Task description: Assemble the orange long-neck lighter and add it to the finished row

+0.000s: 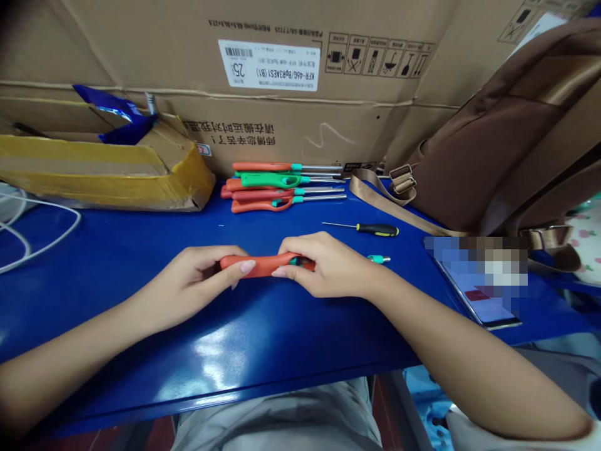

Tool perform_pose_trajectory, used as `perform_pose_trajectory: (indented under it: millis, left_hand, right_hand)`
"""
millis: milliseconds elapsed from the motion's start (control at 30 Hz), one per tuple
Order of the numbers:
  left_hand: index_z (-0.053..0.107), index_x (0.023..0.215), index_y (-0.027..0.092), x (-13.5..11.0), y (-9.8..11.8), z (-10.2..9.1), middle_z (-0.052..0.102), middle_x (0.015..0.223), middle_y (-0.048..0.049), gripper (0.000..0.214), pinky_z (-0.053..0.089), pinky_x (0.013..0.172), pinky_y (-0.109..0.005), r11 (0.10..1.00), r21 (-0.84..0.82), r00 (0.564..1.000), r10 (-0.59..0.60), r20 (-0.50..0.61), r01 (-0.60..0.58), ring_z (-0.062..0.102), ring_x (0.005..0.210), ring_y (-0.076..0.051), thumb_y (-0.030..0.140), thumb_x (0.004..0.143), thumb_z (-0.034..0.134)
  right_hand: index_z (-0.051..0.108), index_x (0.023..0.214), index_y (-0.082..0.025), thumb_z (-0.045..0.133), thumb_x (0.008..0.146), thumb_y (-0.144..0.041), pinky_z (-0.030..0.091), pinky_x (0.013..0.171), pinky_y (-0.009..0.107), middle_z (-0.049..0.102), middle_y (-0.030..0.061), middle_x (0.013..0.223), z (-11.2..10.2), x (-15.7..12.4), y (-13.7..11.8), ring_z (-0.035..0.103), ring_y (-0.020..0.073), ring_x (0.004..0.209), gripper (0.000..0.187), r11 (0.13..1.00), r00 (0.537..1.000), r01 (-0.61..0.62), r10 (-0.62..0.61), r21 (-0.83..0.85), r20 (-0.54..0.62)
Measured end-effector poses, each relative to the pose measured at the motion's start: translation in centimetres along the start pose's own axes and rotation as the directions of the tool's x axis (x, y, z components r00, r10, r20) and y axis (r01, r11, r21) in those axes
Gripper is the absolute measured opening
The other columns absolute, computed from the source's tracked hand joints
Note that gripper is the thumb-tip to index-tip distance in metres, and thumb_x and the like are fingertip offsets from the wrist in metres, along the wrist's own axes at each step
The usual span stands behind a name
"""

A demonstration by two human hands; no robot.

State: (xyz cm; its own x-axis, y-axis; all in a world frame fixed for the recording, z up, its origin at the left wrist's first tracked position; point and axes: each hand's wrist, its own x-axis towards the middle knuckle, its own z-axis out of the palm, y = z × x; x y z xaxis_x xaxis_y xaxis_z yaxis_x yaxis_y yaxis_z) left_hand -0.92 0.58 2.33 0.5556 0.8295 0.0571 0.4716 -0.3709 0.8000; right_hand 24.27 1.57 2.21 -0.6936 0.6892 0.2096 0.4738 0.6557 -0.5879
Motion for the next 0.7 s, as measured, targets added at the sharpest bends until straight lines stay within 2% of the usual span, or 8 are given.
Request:
perform_pose_trajectory:
  millis: [133,200,267,367,433,500,567,700]
  left_hand:
    - [0.067,0.093,0.016,0.0,0.4,0.2,0.053,0.067,0.0041,0.039,0.034,0.05,-0.02,0.991,-0.122,0.997,-0.056,0.056,0.062,0.044,0.057,-0.008,0.051,0.098,0.049]
    - [0.069,0.097,0.016,0.1,0.6,0.1,0.053,0.065,0.0046,0.037,0.034,0.047,-0.019,0.976,-0.202,0.996,-0.077,0.044,0.084,0.042,0.053,-0.007,0.05,0.097,0.053]
    - [0.07,0.099,0.016,0.3,0.5,-0.1,0.059,0.07,0.0034,0.031,0.038,0.049,-0.019,0.959,-0.273,0.997,-0.077,0.019,0.08,0.046,0.054,-0.007,0.046,0.093,0.061]
    - [0.069,0.106,0.016,0.5,0.0,0.0,0.072,0.091,-0.0024,0.029,0.053,0.066,-0.023,0.935,-0.354,0.998,-0.047,-0.037,0.031,0.063,0.072,-0.012,0.035,0.085,0.073]
    - [0.068,0.109,0.016,0.5,-0.4,0.1,0.074,0.104,-0.0056,0.033,0.056,0.08,-0.028,0.923,-0.384,0.996,-0.025,-0.081,-0.008,0.068,0.089,-0.017,0.029,0.08,0.077]
    - [0.068,0.11,0.016,0.5,-0.6,0.3,0.074,0.108,-0.0068,0.033,0.057,0.087,-0.031,0.917,-0.397,0.995,-0.011,-0.096,-0.028,0.069,0.095,-0.019,0.026,0.08,0.077]
    - [0.068,0.109,0.015,0.5,-0.6,0.4,0.074,0.105,-0.0063,0.031,0.057,0.085,-0.03,0.918,-0.395,0.997,-0.014,-0.077,-0.018,0.069,0.091,-0.017,0.026,0.081,0.076]
    - [0.071,0.101,0.015,0.4,-0.6,0.4,0.072,0.088,-0.0031,0.025,0.054,0.067,-0.024,0.945,-0.324,0.999,-0.044,-0.022,0.034,0.065,0.074,-0.014,0.033,0.085,0.073]
  right_hand:
    - [0.061,0.088,-0.019,0.057,0.096,-0.041,0.035,0.062,0.026,0.063,0.0002,0.076,0.2,-0.1,-0.2,0.054,0.0133,0.065,0.023,0.969,0.995,0.03,-0.052,-0.246,-0.083]
    - [0.062,0.093,-0.02,0.056,0.097,-0.041,0.038,0.065,0.027,0.066,0.0018,0.083,0.3,-0.1,-0.3,0.058,0.0145,0.071,0.022,0.961,0.992,0.024,-0.057,-0.274,-0.111]
    - [0.063,0.104,-0.021,0.057,0.097,-0.042,0.042,0.07,0.027,0.069,0.004,0.094,0.3,-0.1,-0.4,0.061,0.016,0.079,0.023,0.971,0.994,0.018,-0.044,-0.24,-0.103]
    - [0.063,0.115,-0.021,0.061,0.093,-0.047,0.045,0.075,0.029,0.07,0.0059,0.101,0.4,0.0,-0.5,0.063,0.0181,0.086,0.034,0.98,0.998,-0.001,-0.01,-0.2,-0.054]
    - [0.064,0.113,-0.021,0.061,0.094,-0.047,0.045,0.077,0.03,0.071,0.0056,0.101,0.4,0.1,-0.5,0.064,0.0181,0.087,0.032,0.984,0.999,-0.039,0.033,-0.173,-0.041]
    - [0.065,0.105,-0.02,0.059,0.095,-0.042,0.044,0.075,0.029,0.07,0.0042,0.096,0.5,0.1,-0.5,0.063,0.0167,0.083,0.025,0.986,0.997,-0.076,0.071,-0.147,-0.039]
    - [0.064,0.097,-0.019,0.059,0.095,-0.039,0.041,0.07,0.028,0.068,0.0024,0.088,0.5,0.0,-0.4,0.059,0.015,0.075,0.021,0.987,0.996,-0.089,0.086,-0.134,-0.024]
    - [0.061,0.09,-0.02,0.06,0.094,-0.041,0.034,0.063,0.027,0.063,-0.0006,0.079,0.6,-0.1,-0.6,0.053,0.013,0.067,0.021,0.983,0.995,-0.091,0.096,-0.157,0.021]
